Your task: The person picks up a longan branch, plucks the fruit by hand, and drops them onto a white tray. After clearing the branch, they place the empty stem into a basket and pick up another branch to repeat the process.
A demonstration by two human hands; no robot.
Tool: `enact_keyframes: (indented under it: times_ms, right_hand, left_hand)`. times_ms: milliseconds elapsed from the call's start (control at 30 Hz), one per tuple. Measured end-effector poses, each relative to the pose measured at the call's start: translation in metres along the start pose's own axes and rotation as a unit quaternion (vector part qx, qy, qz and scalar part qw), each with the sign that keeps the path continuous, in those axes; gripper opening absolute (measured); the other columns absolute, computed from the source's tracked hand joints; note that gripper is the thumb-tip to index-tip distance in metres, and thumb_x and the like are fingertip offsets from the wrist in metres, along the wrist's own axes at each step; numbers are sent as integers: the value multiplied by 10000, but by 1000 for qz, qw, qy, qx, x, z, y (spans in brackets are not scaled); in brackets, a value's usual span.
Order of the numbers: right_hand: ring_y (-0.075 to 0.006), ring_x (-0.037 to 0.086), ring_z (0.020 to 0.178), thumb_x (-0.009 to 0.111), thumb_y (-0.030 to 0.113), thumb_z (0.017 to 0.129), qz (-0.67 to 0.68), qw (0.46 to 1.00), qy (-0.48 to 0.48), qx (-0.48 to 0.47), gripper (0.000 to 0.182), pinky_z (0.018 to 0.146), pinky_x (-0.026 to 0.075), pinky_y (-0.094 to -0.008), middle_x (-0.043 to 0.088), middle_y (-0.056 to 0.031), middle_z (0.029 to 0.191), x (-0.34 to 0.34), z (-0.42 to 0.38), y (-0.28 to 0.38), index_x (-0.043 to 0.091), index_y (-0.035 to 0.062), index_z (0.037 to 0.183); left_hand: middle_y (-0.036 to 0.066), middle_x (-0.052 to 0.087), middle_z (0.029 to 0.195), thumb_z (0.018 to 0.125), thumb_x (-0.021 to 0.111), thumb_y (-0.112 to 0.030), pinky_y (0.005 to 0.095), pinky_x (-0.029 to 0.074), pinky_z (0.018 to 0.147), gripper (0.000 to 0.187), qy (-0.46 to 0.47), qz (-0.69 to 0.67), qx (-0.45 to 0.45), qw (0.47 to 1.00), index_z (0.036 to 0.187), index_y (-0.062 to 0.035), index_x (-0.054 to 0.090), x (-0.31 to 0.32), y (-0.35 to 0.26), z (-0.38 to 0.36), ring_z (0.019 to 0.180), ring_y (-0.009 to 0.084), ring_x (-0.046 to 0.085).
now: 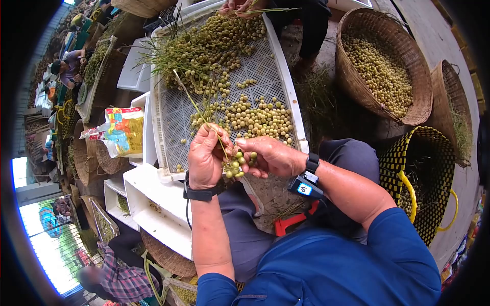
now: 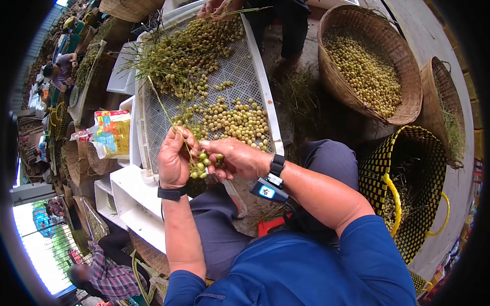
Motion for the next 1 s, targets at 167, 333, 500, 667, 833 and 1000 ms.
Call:
enact_keyframes:
  times_ms: [167, 333, 500, 667, 833, 1000]
  right_hand:
    - [-67, 517, 576, 650, 393, 951, -42, 999, -10, -26, 274, 491, 380, -210, 553, 20, 727, -7, 2, -5, 626, 120, 957]
    - [-70, 534, 523, 660, 292, 951, 3, 999, 7, -49, 211, 448, 397, -212, 591, -2, 711, -2, -1, 0, 588, 108, 877]
    - [-62, 545, 534, 641, 251, 964, 60, 996, 13, -64, 186, 451, 427, -203, 604, -13, 723, -4, 0, 2, 579, 91, 892]
    - [-89, 557, 560, 580, 192, 981, 104, 990, 28, -89, 183, 448, 433, -199, 620, -55, 791, -7, -1, 5, 596, 12, 1006]
    - [-156, 601, 664, 458, 175, 1007, 179, 980, 21, -91, 323, 534, 515, -252, 669, -153, 961, -12, 2, 4, 581, -72, 1176]
    - [-193, 675, 777, 399, 201, 1044, 203, 974, 46, -87, 358, 639, 595, -304, 664, -189, 1082, -14, 4, 2, 527, -70, 1241]
  left_hand:
    - [66, 574, 862, 1021, 543, -220, 259, 463, 623, 163, 8, 38, -12, 999, 1002, -59, 545, -1, -2, 0, 705, 153, 558]
    - [58, 546, 838, 1024, 536, -215, 258, 454, 609, 165, 33, -14, -18, 999, 988, -54, 538, -1, -4, 0, 727, 163, 552]
    - [37, 527, 805, 1031, 524, -224, 243, 435, 553, 166, 7, -100, 10, 995, 984, -66, 540, 1, 6, 5, 710, 159, 532]
    - [28, 497, 823, 1044, 496, -238, 272, 450, 607, 170, -12, -205, 4, 979, 993, -80, 533, -11, 8, 7, 720, 150, 481]
    - [29, 476, 864, 1072, 420, -243, 293, 489, 671, 190, -5, -206, 5, 978, 1039, -80, 514, -17, 0, 6, 755, 145, 475]
    - [35, 483, 873, 1066, 441, -235, 290, 465, 673, 185, 2, -185, 5, 983, 1037, -70, 520, -22, 1, 7, 776, 155, 482]
Point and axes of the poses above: each hand's wrist, its own z-axis towards the middle knuckle, its own x-axis out of the palm, y = z × x, the point moved 2 cm from there along z, towards the middle knuckle
